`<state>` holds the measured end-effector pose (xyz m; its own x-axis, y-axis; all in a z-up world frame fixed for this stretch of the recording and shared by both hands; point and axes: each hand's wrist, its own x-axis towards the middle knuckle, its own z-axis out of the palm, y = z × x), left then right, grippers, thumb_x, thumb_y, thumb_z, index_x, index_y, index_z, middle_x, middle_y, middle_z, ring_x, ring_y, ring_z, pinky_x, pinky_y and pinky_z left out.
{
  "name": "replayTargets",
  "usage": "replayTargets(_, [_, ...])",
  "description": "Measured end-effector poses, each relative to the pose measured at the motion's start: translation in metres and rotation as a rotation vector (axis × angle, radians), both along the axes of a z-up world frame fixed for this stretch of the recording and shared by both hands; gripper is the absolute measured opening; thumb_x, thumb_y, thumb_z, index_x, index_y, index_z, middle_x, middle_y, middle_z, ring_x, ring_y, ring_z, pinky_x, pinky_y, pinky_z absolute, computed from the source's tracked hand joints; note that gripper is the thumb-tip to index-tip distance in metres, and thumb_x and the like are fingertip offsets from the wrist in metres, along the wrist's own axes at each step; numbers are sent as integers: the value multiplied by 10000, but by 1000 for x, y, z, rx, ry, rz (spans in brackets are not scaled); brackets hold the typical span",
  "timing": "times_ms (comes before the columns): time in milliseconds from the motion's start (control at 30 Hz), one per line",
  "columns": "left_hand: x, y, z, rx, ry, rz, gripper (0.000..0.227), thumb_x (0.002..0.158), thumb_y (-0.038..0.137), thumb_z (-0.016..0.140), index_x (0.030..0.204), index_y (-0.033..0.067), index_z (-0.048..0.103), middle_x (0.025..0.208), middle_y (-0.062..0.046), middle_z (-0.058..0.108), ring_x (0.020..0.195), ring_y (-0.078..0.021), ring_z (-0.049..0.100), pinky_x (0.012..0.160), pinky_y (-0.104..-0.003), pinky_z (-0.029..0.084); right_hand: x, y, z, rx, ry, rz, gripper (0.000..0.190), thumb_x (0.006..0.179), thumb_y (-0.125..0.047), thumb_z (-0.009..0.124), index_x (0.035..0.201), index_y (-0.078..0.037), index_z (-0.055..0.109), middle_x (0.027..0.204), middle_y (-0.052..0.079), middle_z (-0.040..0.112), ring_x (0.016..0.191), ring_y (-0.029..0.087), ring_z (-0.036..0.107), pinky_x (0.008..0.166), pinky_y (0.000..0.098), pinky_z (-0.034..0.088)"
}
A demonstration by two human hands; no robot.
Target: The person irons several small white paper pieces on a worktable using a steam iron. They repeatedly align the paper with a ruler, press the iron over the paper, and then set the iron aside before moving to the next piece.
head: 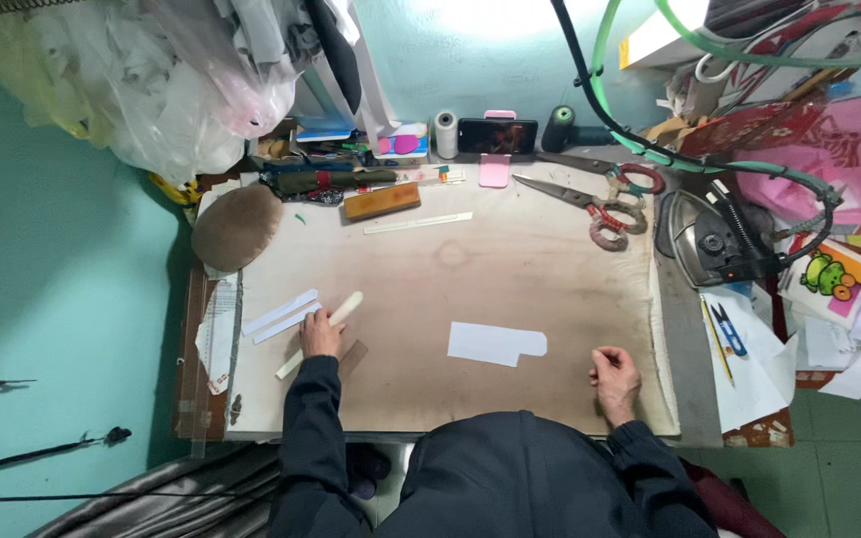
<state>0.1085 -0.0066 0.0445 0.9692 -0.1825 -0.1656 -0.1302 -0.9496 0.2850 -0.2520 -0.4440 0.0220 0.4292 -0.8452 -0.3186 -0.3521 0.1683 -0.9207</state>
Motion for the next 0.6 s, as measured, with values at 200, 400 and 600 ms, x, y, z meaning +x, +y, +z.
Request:
replayTargets(200, [28, -5, -28, -6, 122, -81, 251, 749, 263, 838, 882, 149, 659, 893, -58, 728, 1081, -277, 637, 1021, -387, 397, 27, 3, 4, 22, -113, 105, 182, 941, -93, 697, 1053, 37, 639, 846, 170, 634, 562, 175, 608, 437, 252, 524])
replayTargets(400, [2, -52, 10, -321, 348, -29, 144, 940, 138, 671, 1075, 167, 630, 1027, -58, 698, 1039, -264, 682, 868, -389, 529, 34, 12, 43, 109, -84, 299, 263, 919, -175, 757, 1071, 22, 670, 875, 192, 664, 576, 204, 648, 433, 291, 534])
replayTargets(600, [-99, -169, -30, -790, 662, -566, 321, 859, 101, 729, 1174, 111, 674, 1090, -119, 706, 1061, -263, 680, 931, -414, 539, 37, 20, 60, 303, -6, 620, 499, 933, -216, 715, 1341, 24, 556, 1252, 279, 616, 783, 236, 677, 578, 314, 586])
